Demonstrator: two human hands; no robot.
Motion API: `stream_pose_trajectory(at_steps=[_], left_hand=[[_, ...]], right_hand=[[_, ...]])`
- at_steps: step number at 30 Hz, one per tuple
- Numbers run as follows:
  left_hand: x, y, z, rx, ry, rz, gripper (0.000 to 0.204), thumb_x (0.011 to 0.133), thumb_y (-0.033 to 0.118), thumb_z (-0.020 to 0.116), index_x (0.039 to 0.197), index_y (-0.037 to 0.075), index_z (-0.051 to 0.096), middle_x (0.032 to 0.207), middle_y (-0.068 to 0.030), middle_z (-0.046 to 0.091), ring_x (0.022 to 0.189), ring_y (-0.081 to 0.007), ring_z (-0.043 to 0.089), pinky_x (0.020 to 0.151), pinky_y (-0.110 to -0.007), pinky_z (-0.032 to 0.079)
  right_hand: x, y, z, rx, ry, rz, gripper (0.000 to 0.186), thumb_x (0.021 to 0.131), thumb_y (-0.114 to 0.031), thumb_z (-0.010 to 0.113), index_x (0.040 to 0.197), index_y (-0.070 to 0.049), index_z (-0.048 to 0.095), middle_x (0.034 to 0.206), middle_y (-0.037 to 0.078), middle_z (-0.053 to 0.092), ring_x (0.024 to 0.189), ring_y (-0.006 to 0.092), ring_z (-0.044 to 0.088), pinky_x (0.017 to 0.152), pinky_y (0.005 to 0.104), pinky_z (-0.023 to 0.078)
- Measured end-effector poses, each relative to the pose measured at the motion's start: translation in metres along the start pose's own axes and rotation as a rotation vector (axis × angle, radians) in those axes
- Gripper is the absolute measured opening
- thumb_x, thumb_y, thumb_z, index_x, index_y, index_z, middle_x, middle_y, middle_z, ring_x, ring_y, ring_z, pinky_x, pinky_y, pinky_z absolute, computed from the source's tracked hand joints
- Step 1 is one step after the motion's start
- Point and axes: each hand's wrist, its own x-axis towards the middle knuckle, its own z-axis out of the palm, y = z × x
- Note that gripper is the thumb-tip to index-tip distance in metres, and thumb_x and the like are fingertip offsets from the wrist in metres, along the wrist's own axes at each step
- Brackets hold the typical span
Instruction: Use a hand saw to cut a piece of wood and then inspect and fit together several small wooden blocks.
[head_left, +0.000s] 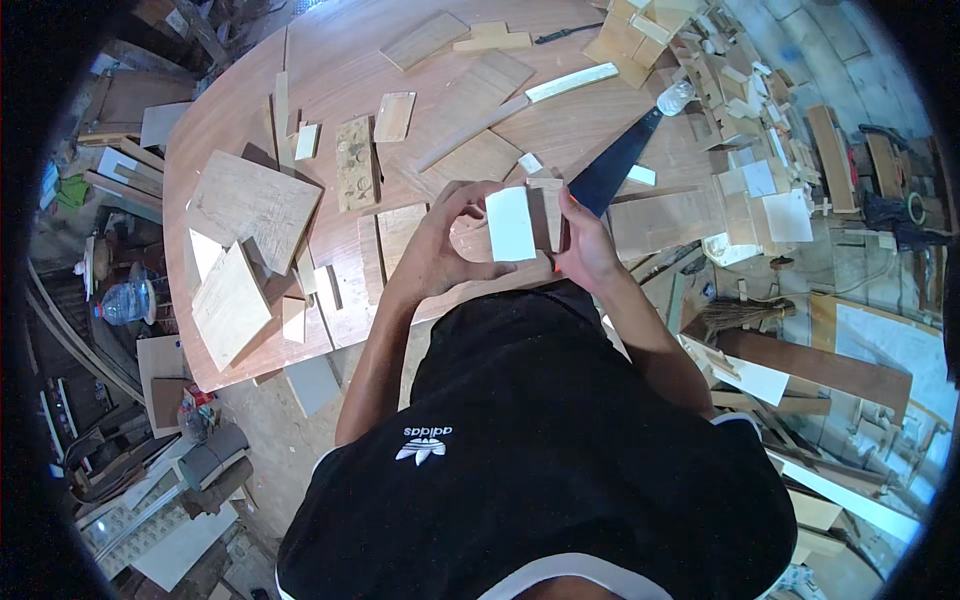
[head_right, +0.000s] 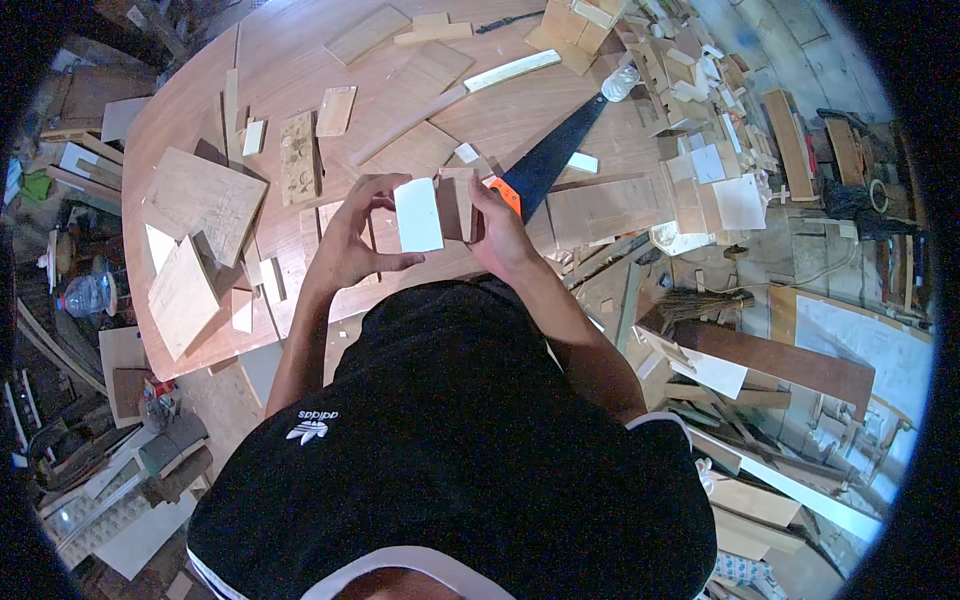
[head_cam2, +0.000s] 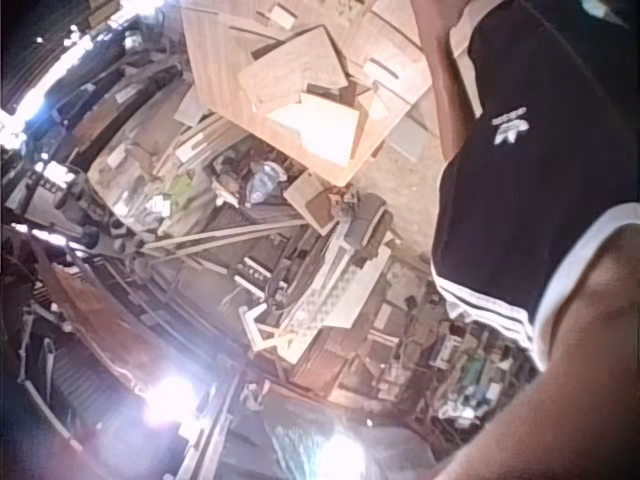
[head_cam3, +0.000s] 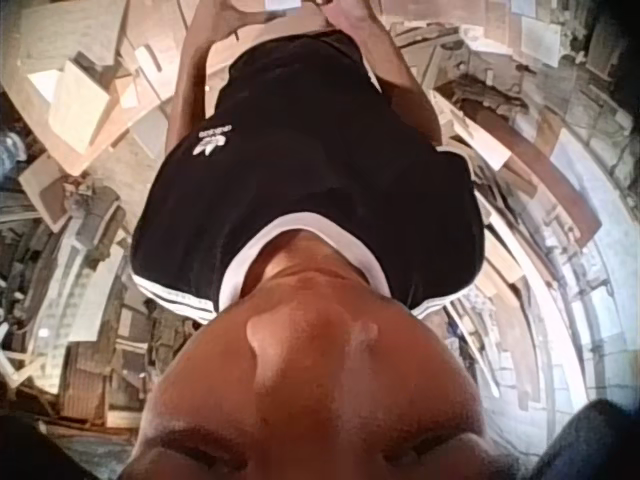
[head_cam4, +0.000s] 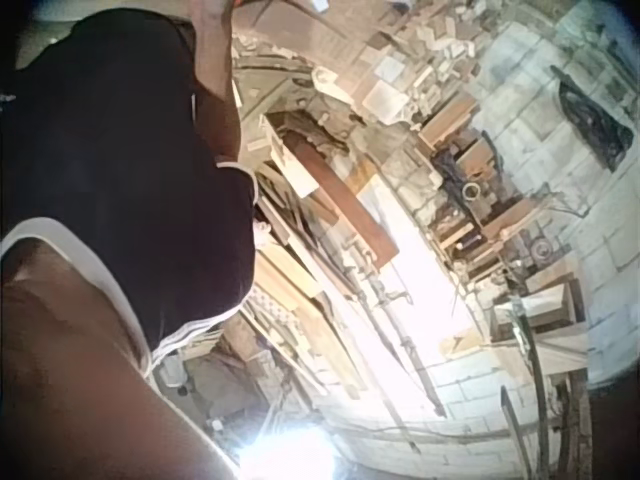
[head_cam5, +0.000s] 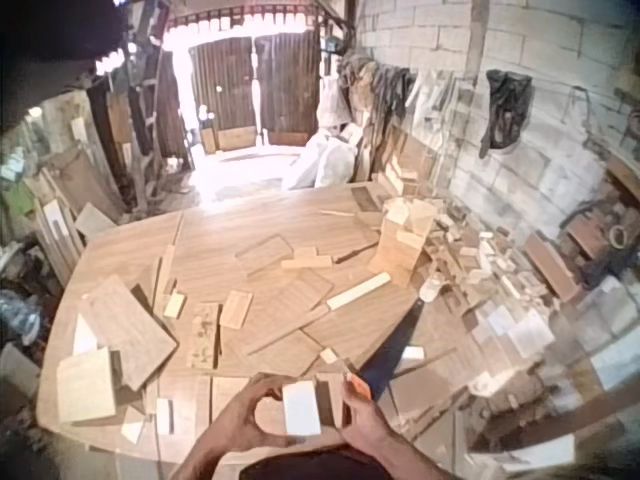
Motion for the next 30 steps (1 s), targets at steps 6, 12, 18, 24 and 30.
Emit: stream_pose_trajectory(at_steps=[6, 12, 18, 24, 30], left_hand=[[0.006, 0.028, 0.010, 0.109, -0.044, 0.182, 0.087, 0.046, 0.019, 0.086, 0.126, 0.016, 0.053, 0.131, -0.0106, 0.045, 0.127, -0.0280, 0.040, 0.106, -0.043, 0.032], [0.013, 0.026, 0.020, -0.023, -0.124, 0.223, 0.091, 0.047, 0.012, 0.081, 0.132, 0.018, 0.050, 0.135, -0.0125, 0.039, 0.130, -0.0290, 0.035, 0.108, -0.043, 0.029], [0.015, 0.025, 0.034, -0.086, -0.131, 0.243, 0.094, 0.050, 0.018, 0.080, 0.137, 0.016, 0.045, 0.137, -0.0122, 0.036, 0.130, -0.0274, 0.034, 0.105, -0.043, 0.033], [0.009, 0.016, 0.052, -0.665, 0.127, -0.251, 0.047, 0.084, 0.023, 0.063, 0.124, 0.000, 0.053, 0.103, -0.0139, 0.060, 0.096, -0.0246, 0.060, 0.080, -0.036, 0.050], [-0.003, 0.025, 0.066, -0.817, -0.071, -0.367, 0.039, 0.094, 0.032, 0.055, 0.104, -0.005, 0.060, 0.080, -0.0137, 0.066, 0.071, -0.0208, 0.066, 0.068, -0.033, 0.054]], right_hand=[[-0.028, -0.017, 0.018, -0.016, -0.195, 0.059, 0.056, 0.100, -0.043, 0.026, 0.131, 0.002, 0.040, 0.121, 0.019, 0.055, 0.112, 0.0315, 0.055, 0.097, 0.0431, 0.043], [-0.045, -0.019, 0.020, 0.083, -0.234, -0.061, 0.050, 0.100, -0.035, 0.027, 0.133, 0.001, 0.037, 0.123, 0.021, 0.053, 0.114, 0.0317, 0.053, 0.097, 0.0445, 0.043], [-0.051, -0.004, 0.010, 0.108, -0.173, -0.158, 0.048, 0.099, -0.035, 0.034, 0.135, -0.003, 0.037, 0.124, 0.017, 0.052, 0.117, 0.0299, 0.051, 0.098, 0.0444, 0.041], [-0.053, 0.000, 0.014, 0.222, -0.105, -0.365, 0.046, 0.100, -0.035, 0.032, 0.136, -0.007, 0.038, 0.125, 0.013, 0.051, 0.114, 0.0276, 0.051, 0.091, 0.0431, 0.042], [-0.055, -0.003, -0.009, 0.240, -0.396, -0.337, 0.051, 0.099, -0.040, 0.033, 0.141, -0.011, 0.030, 0.124, 0.012, 0.051, 0.113, 0.0268, 0.051, 0.089, 0.0431, 0.042]])
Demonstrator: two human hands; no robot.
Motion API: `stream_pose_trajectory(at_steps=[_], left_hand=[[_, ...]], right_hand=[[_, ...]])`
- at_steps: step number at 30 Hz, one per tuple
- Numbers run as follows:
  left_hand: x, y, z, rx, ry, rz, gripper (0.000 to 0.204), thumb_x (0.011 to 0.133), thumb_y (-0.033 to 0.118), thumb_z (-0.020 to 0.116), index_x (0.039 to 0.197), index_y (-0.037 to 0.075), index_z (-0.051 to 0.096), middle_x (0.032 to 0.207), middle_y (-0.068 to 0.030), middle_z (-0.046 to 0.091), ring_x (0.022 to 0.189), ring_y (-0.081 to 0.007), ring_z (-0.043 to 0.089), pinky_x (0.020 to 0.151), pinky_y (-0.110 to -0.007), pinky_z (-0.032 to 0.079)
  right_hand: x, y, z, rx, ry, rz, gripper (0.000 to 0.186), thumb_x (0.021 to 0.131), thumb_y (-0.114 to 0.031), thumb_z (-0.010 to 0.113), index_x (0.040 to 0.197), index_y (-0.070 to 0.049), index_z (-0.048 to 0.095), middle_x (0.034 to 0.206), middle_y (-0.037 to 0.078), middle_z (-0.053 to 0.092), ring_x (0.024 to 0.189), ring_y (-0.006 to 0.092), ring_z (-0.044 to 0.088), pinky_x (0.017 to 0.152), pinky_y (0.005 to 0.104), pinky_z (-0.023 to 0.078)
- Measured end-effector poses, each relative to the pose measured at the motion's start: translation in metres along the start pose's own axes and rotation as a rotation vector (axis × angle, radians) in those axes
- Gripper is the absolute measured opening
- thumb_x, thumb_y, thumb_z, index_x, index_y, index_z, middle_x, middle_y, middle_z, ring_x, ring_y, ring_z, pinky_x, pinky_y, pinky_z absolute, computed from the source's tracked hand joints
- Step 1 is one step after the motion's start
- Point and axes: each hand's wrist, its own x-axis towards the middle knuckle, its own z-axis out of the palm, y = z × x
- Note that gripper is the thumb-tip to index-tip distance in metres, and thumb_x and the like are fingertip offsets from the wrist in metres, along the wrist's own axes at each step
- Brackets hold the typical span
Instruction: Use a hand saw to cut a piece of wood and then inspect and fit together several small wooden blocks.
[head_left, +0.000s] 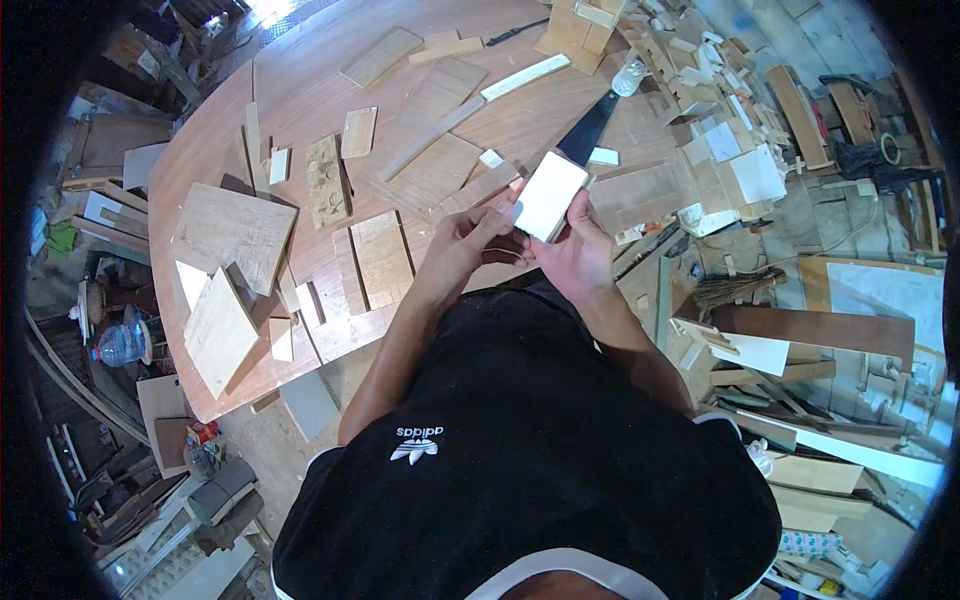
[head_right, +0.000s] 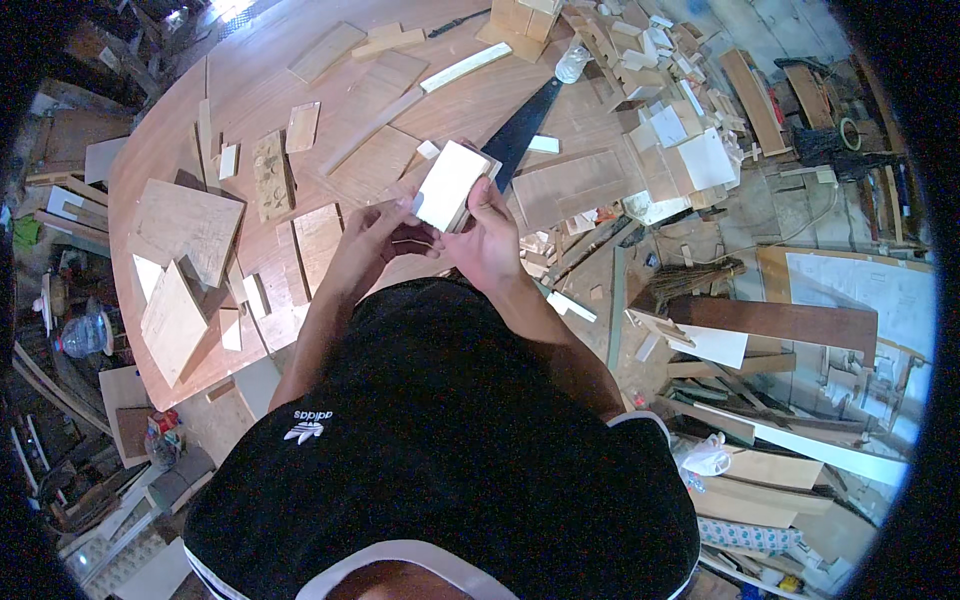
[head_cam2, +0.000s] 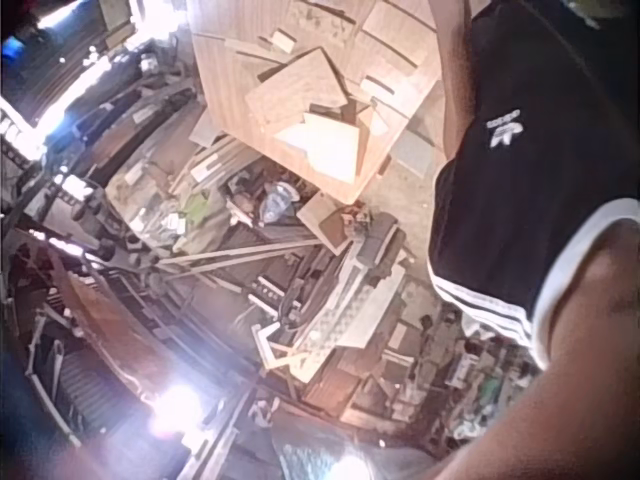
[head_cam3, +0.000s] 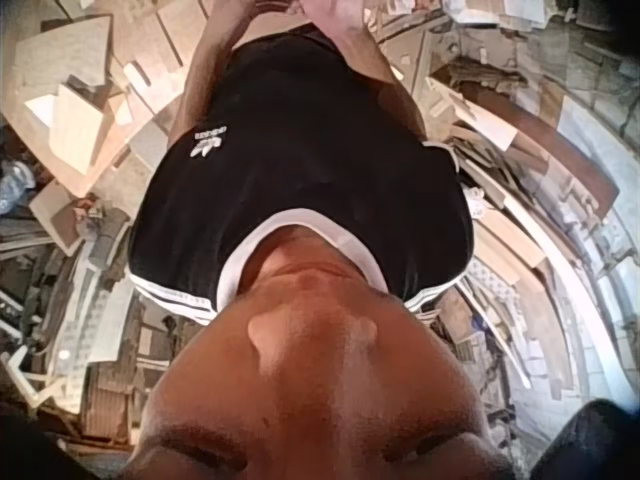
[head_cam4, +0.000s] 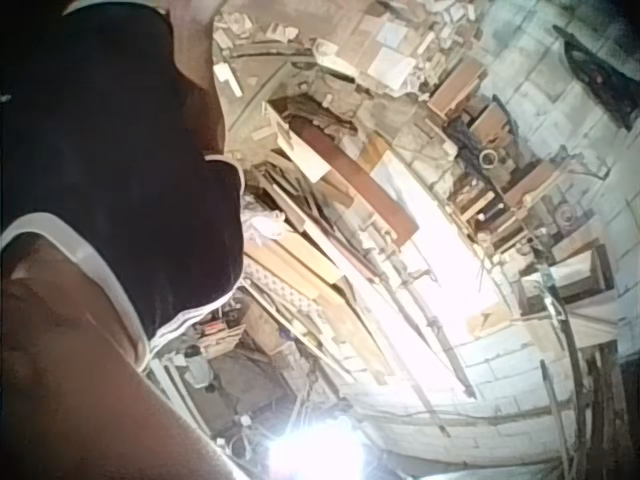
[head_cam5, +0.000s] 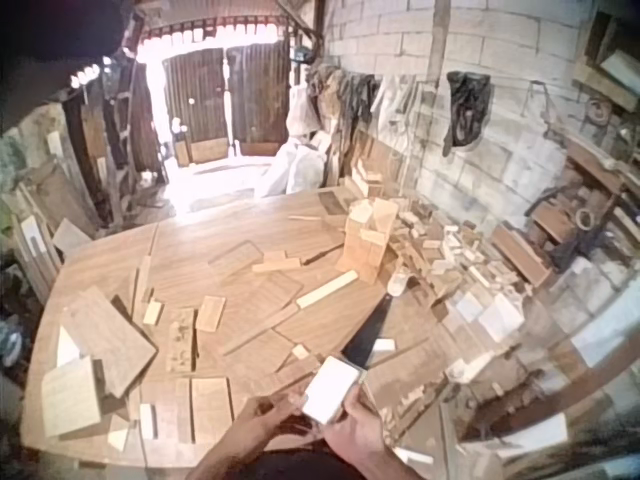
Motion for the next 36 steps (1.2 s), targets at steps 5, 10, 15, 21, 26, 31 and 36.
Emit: stream_pose_trajectory(at_steps=[5, 10, 15, 21, 26, 31, 36], left_hand=[[0.001, 0.005, 0.011, 0.121, 0.029, 0.004, 0.037, 0.090, 0.030, 0.062, 0.096, -0.007, 0.062, 0.083, -0.0145, 0.067, 0.073, -0.0209, 0.067, 0.070, -0.031, 0.054], [0.004, 0.000, 0.014, 0.036, 0.054, 0.063, 0.029, 0.087, 0.023, 0.065, 0.096, -0.004, 0.062, 0.086, -0.0118, 0.066, 0.077, -0.0181, 0.065, 0.071, -0.030, 0.054], [0.005, -0.001, 0.013, -0.018, 0.178, 0.205, 0.022, 0.085, 0.015, 0.065, 0.097, -0.001, 0.058, 0.092, -0.0068, 0.060, 0.085, -0.0136, 0.062, 0.074, -0.030, 0.054], [0.005, 0.009, 0.005, 0.089, 0.193, 0.363, 0.023, 0.081, 0.004, 0.068, 0.100, 0.001, 0.054, 0.092, -0.0048, 0.058, 0.087, -0.0115, 0.059, 0.077, -0.028, 0.053], [0.003, 0.017, 0.005, 0.149, -0.021, 0.209, 0.025, 0.082, 0.005, 0.069, 0.098, 0.003, 0.050, 0.090, -0.0017, 0.055, 0.086, -0.0082, 0.057, 0.075, -0.025, 0.049], [0.001, 0.015, 0.014, 0.200, -0.079, 0.318, 0.026, 0.082, 0.011, 0.072, 0.095, 0.005, 0.049, 0.090, -0.0007, 0.055, 0.082, -0.0069, 0.054, 0.074, -0.023, 0.047], [0.007, 0.016, -0.005, 0.223, 0.005, 0.117, 0.018, 0.086, 0.017, 0.069, 0.088, 0.004, 0.057, 0.090, -0.0008, 0.058, 0.081, -0.0074, 0.054, 0.075, -0.025, 0.047]], right_hand=[[-0.003, -0.002, 0.015, -0.164, 0.145, -0.078, 0.056, 0.098, -0.041, 0.036, 0.145, -0.012, 0.024, 0.125, 0.013, 0.050, 0.117, 0.0268, 0.049, 0.096, 0.0436, 0.039], [-0.004, -0.005, 0.016, -0.223, 0.066, -0.113, 0.055, 0.098, -0.035, 0.040, 0.146, -0.016, 0.023, 0.131, 0.014, 0.048, 0.120, 0.0248, 0.047, 0.100, 0.0436, 0.037], [-0.007, -0.015, 0.016, -0.583, -0.012, -0.171, 0.064, 0.096, -0.026, 0.049, 0.144, 0.002, 0.018, 0.144, 0.016, 0.033, 0.129, 0.0232, 0.037, 0.110, 0.0372, 0.023], [-0.010, -0.036, 0.043, -0.843, 0.100, -0.273, 0.075, 0.082, -0.004, 0.067, 0.143, -0.001, 0.023, 0.124, 0.013, 0.046, 0.110, 0.0175, 0.050, 0.093, 0.0321, 0.041], [-0.006, -0.028, 0.044, -1.097, 0.287, -0.340, 0.065, 0.080, -0.008, 0.073, 0.131, -0.003, 0.035, 0.107, 0.009, 0.055, 0.097, 0.0141, 0.055, 0.084, 0.0269, 0.046], [-0.001, -0.018, 0.052, -0.969, 0.491, -0.299, 0.062, 0.079, -0.009, 0.075, 0.125, -0.002, 0.035, 0.110, 0.015, 0.056, 0.103, 0.0172, 0.056, 0.085, 0.0294, 0.048], [0.000, -0.023, 0.039, -1.000, 0.426, -0.198, 0.057, 0.083, -0.008, 0.071, 0.128, 0.001, 0.036, 0.114, 0.016, 0.055, 0.105, 0.0178, 0.055, 0.087, 0.0293, 0.047]])
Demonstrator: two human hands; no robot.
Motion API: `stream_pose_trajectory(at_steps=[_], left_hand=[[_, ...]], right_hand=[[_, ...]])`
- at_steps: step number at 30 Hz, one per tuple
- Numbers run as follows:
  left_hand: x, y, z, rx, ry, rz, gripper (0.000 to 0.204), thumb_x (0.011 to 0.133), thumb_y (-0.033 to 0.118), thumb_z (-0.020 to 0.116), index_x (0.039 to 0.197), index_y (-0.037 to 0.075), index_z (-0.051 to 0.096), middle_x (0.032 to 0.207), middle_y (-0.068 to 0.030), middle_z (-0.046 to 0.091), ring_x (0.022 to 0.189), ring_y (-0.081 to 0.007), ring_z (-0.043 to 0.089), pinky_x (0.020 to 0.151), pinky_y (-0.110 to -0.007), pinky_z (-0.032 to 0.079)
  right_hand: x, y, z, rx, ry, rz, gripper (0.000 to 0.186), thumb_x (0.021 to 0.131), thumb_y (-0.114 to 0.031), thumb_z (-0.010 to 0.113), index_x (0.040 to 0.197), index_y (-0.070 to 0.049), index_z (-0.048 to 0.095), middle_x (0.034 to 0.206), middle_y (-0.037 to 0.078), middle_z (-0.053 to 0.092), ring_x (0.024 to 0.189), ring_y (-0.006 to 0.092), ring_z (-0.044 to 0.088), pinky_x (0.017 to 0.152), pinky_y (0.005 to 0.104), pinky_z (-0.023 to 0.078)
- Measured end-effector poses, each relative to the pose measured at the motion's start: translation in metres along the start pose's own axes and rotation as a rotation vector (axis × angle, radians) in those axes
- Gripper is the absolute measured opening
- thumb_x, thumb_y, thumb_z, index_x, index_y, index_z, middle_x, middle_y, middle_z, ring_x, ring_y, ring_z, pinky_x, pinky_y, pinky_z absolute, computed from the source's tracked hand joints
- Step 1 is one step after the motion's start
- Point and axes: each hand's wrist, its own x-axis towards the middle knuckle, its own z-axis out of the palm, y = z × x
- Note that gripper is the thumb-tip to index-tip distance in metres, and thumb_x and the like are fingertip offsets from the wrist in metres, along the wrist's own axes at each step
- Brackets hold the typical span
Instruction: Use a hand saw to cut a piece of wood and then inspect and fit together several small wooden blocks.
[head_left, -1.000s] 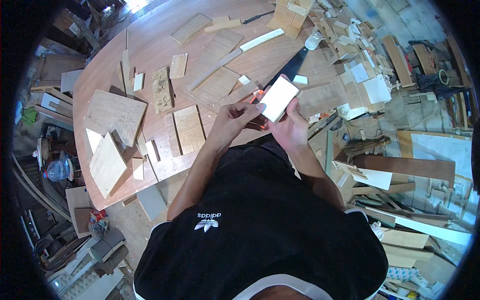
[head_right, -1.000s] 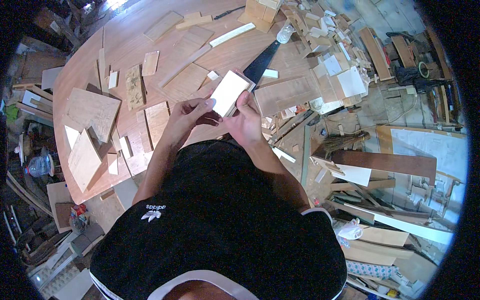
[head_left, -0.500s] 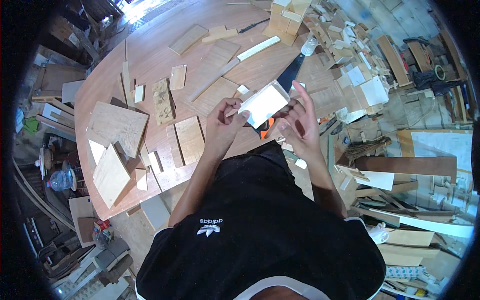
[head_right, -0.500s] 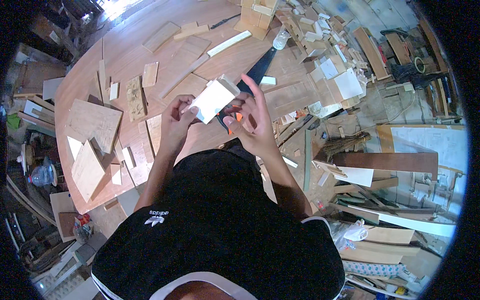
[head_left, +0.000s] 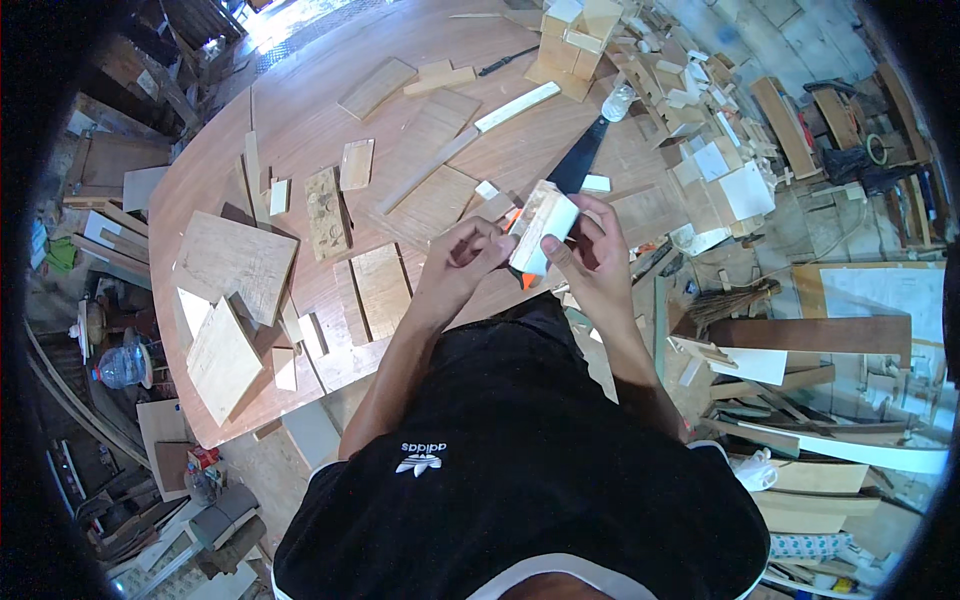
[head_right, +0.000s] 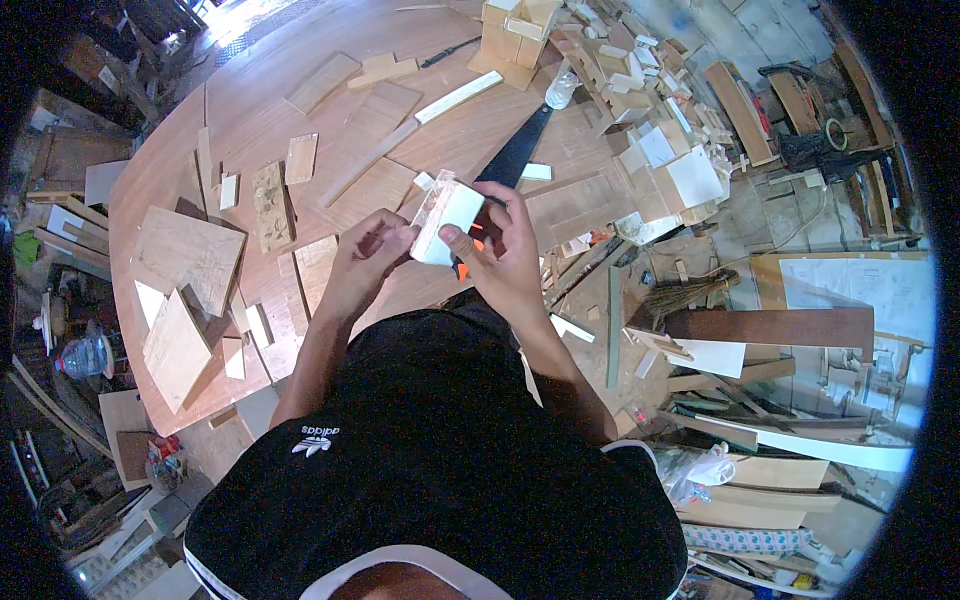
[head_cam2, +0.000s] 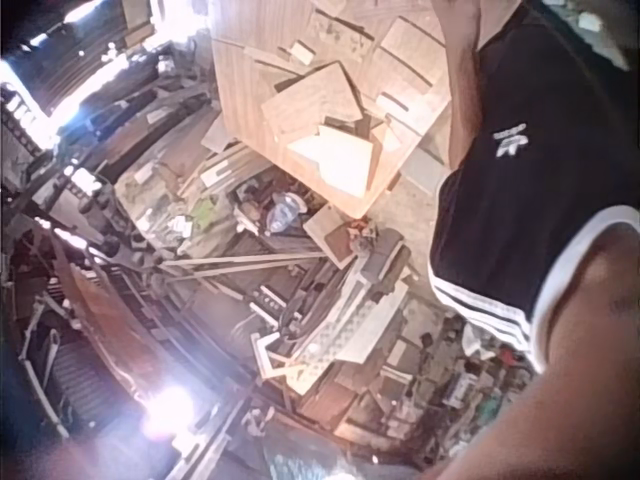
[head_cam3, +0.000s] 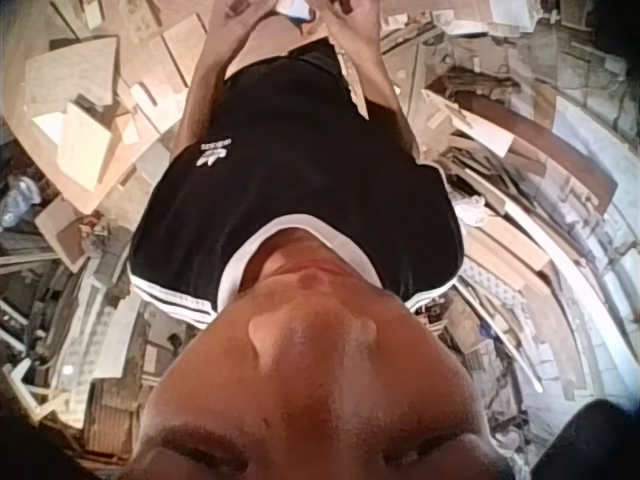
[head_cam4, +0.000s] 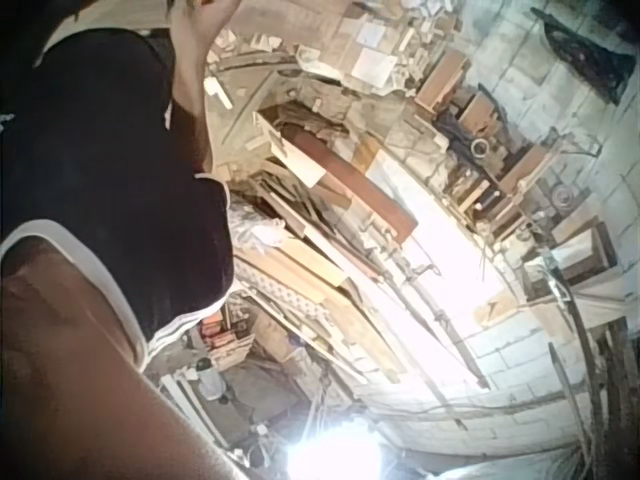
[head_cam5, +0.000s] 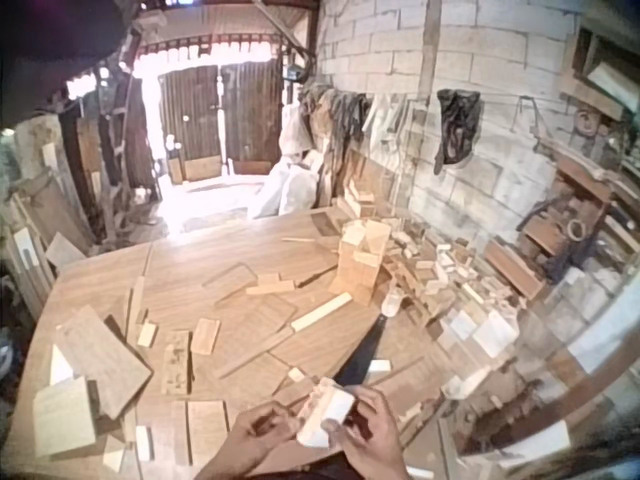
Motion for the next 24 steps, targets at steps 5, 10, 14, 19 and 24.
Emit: stream_pose_trajectory(at_steps=[5, 10, 14, 19, 24], left_hand=[[0.004, -0.010, 0.002, -0.096, 0.037, 0.068, 0.018, 0.085, 0.016, 0.068, 0.090, 0.002, 0.059, 0.092, -0.0040, 0.061, 0.083, -0.0103, 0.058, 0.078, -0.026, 0.049], [0.006, -0.005, 0.009, -0.271, 0.103, 0.034, 0.021, 0.084, 0.011, 0.066, 0.100, 0.001, 0.058, 0.094, -0.0064, 0.062, 0.086, -0.0139, 0.060, 0.078, -0.030, 0.051], [0.008, 0.001, -0.004, -0.460, 0.103, -0.077, 0.028, 0.086, 0.018, 0.064, 0.106, 0.001, 0.058, 0.092, -0.0076, 0.063, 0.083, -0.0167, 0.061, 0.075, -0.033, 0.052], [0.004, 0.003, -0.011, -0.432, 0.106, -0.102, 0.034, 0.089, 0.029, 0.062, 0.105, 0.000, 0.059, 0.091, -0.0081, 0.063, 0.078, -0.0159, 0.061, 0.066, -0.032, 0.050], [-0.003, 0.013, -0.006, -0.334, -0.075, -0.122, 0.053, 0.089, 0.047, 0.056, 0.110, -0.002, 0.056, 0.094, -0.0114, 0.062, 0.082, -0.0191, 0.060, 0.072, -0.034, 0.049]], right_hand=[[0.000, 0.000, 0.006, -0.052, -0.007, 0.060, 0.058, 0.085, -0.012, 0.069, 0.131, 0.004, 0.039, 0.113, 0.015, 0.054, 0.102, 0.0184, 0.056, 0.083, 0.0290, 0.050], [0.001, 0.016, 0.011, -0.335, -0.016, -0.025, 0.067, 0.078, -0.016, 0.075, 0.132, 0.004, 0.042, 0.113, 0.017, 0.053, 0.100, 0.0202, 0.057, 0.082, 0.0308, 0.050], [0.000, -0.006, 0.016, -0.270, 0.024, -0.084, 0.059, 0.074, -0.012, 0.076, 0.125, 0.000, 0.049, 0.111, 0.014, 0.059, 0.098, 0.0198, 0.058, 0.082, 0.0313, 0.048], [0.010, -0.033, -0.009, -0.634, -0.056, -0.309, 0.049, 0.070, -0.007, 0.075, 0.117, -0.007, 0.059, 0.108, 0.011, 0.063, 0.098, 0.0207, 0.059, 0.086, 0.0338, 0.046], [0.009, -0.058, -0.013, -1.017, -0.376, -0.573, 0.053, 0.067, -0.007, 0.074, 0.118, -0.012, 0.060, 0.115, 0.005, 0.061, 0.109, 0.0224, 0.053, 0.093, 0.0367, 0.039]])
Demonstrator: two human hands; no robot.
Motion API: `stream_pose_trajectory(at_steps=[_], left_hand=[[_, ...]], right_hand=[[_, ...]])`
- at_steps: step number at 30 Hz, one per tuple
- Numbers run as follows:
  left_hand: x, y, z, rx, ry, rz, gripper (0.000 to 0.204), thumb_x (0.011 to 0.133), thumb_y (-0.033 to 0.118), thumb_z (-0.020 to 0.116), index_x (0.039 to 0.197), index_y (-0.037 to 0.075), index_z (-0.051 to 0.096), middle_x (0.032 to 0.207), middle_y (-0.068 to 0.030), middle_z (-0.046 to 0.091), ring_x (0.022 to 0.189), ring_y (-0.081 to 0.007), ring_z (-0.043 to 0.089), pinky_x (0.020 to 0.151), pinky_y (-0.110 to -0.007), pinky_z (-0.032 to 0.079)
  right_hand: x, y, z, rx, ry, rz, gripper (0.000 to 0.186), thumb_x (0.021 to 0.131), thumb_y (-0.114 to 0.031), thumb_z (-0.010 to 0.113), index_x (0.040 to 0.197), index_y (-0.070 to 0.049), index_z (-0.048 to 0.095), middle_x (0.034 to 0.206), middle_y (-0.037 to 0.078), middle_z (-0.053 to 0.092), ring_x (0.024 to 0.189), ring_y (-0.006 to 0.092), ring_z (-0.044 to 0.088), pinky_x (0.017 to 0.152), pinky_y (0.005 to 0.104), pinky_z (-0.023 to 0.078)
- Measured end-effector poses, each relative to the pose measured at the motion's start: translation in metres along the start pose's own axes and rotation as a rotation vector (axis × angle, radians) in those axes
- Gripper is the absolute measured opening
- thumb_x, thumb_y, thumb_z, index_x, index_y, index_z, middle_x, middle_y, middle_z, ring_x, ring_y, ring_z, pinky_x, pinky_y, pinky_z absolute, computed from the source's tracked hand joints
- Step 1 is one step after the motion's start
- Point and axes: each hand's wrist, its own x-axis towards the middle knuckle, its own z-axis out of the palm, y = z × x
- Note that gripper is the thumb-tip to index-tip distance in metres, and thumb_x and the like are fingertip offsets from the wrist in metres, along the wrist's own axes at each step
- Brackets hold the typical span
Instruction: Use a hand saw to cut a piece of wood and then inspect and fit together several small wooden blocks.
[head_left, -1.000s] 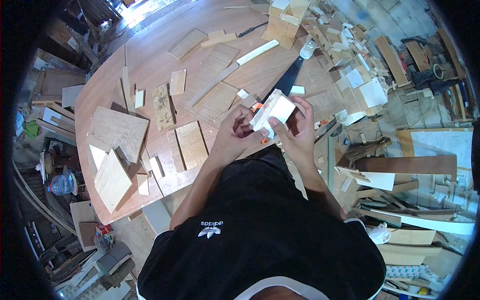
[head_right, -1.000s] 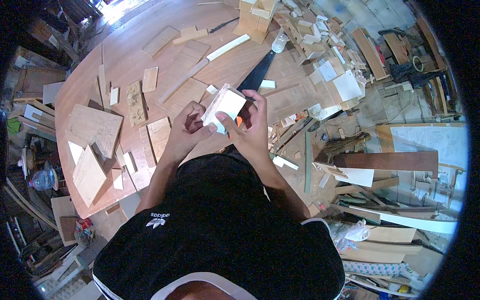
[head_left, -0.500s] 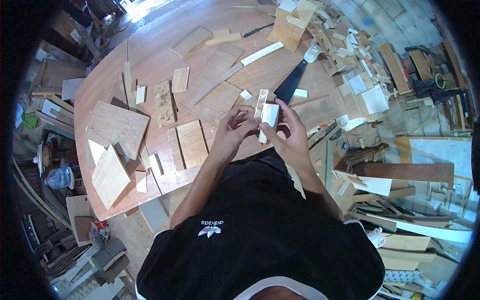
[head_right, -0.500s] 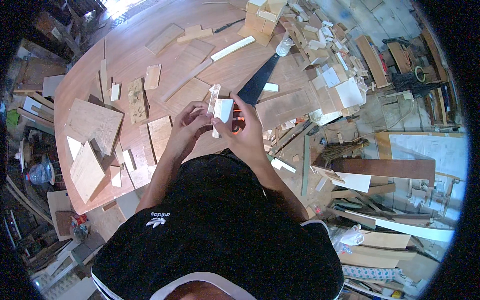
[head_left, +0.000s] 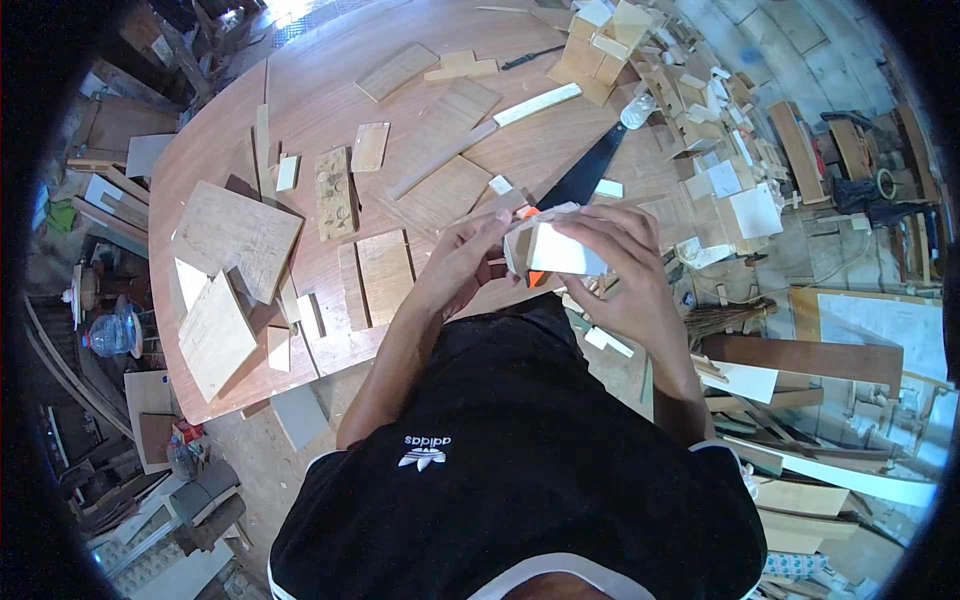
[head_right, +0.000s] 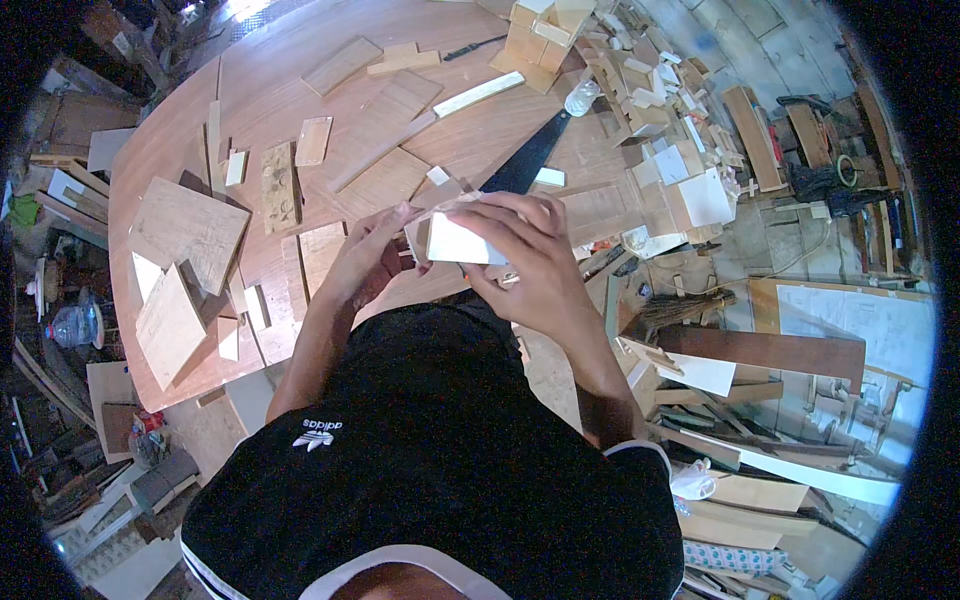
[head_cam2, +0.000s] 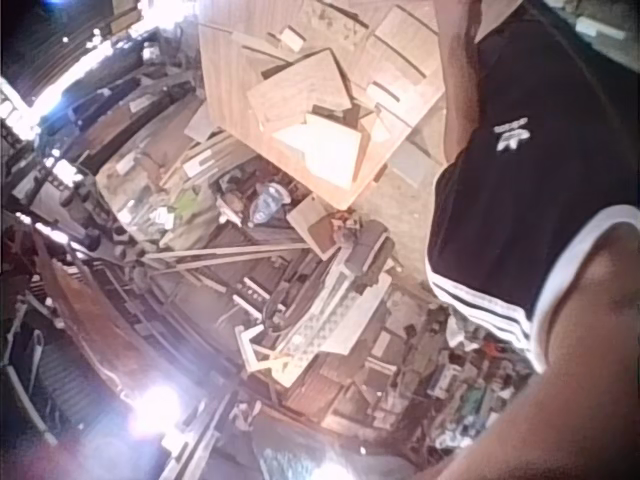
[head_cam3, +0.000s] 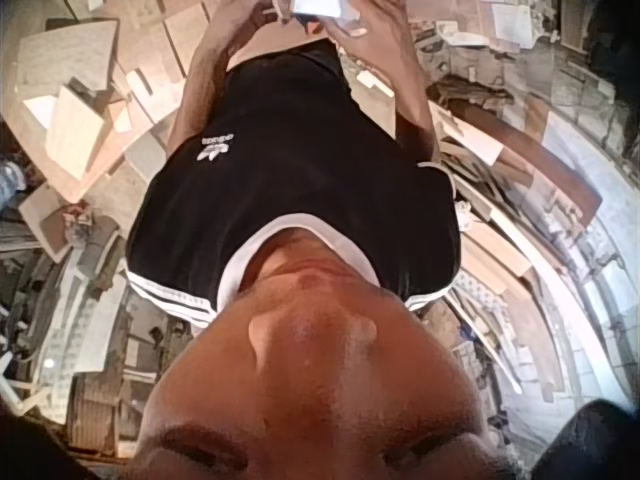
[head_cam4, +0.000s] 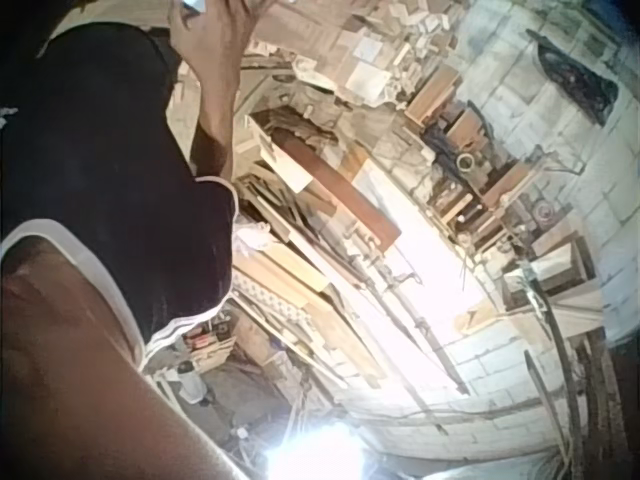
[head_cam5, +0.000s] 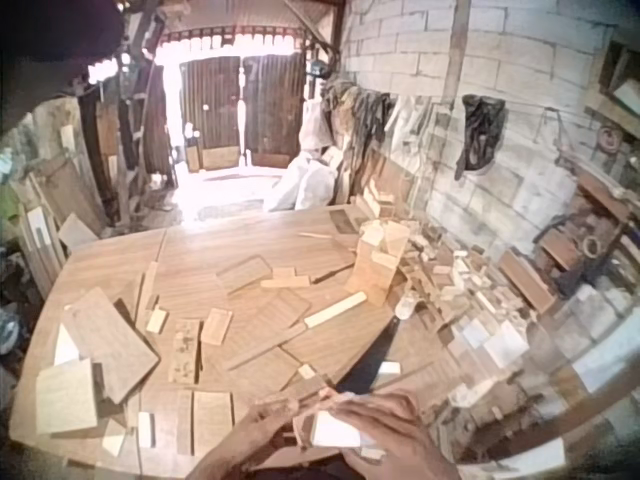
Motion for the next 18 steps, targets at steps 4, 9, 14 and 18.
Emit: stream_pose_trajectory(at_steps=[4, 9, 14, 18], left_hand=[[-0.005, -0.010, 0.004, -0.055, -0.162, 0.111, 0.051, 0.090, 0.047, 0.055, 0.105, -0.002, 0.059, 0.090, -0.0103, 0.061, 0.078, -0.0172, 0.059, 0.071, -0.031, 0.048], [-0.006, -0.014, -0.011, 0.110, -0.200, 0.112, 0.035, 0.091, 0.032, 0.059, 0.096, -0.002, 0.064, 0.085, -0.0090, 0.062, 0.075, -0.0154, 0.057, 0.070, -0.029, 0.046], [-0.011, -0.002, 0.000, 0.174, -0.191, 0.046, 0.033, 0.094, 0.028, 0.057, 0.088, -0.003, 0.067, 0.075, -0.0038, 0.060, 0.072, -0.0107, 0.053, 0.070, -0.025, 0.043], [-0.011, -0.002, -0.001, 0.141, -0.203, 0.022, 0.031, 0.091, 0.026, 0.060, 0.088, -0.004, 0.067, 0.075, -0.0059, 0.061, 0.071, -0.0124, 0.055, 0.068, -0.026, 0.044]], right_hand=[[-0.001, 0.002, 0.003, 0.006, -0.089, -0.019, 0.052, 0.068, -0.010, 0.074, 0.119, -0.013, 0.060, 0.119, 0.004, 0.059, 0.112, 0.0223, 0.050, 0.095, 0.0389, 0.037], [-0.003, 0.003, 0.004, 0.071, -0.092, 0.002, 0.054, 0.068, -0.014, 0.076, 0.120, -0.013, 0.059, 0.117, 0.006, 0.059, 0.112, 0.0236, 0.051, 0.096, 0.0389, 0.038], [-0.003, -0.007, 0.005, 0.144, -0.037, 0.097, 0.058, 0.062, -0.014, 0.083, 0.116, -0.009, 0.062, 0.114, 0.008, 0.062, 0.105, 0.0267, 0.055, 0.091, 0.0372, 0.043], [-0.005, -0.004, 0.003, 0.107, -0.064, 0.049, 0.059, 0.062, -0.013, 0.083, 0.117, -0.009, 0.061, 0.115, 0.009, 0.062, 0.105, 0.0277, 0.055, 0.091, 0.0379, 0.044]])
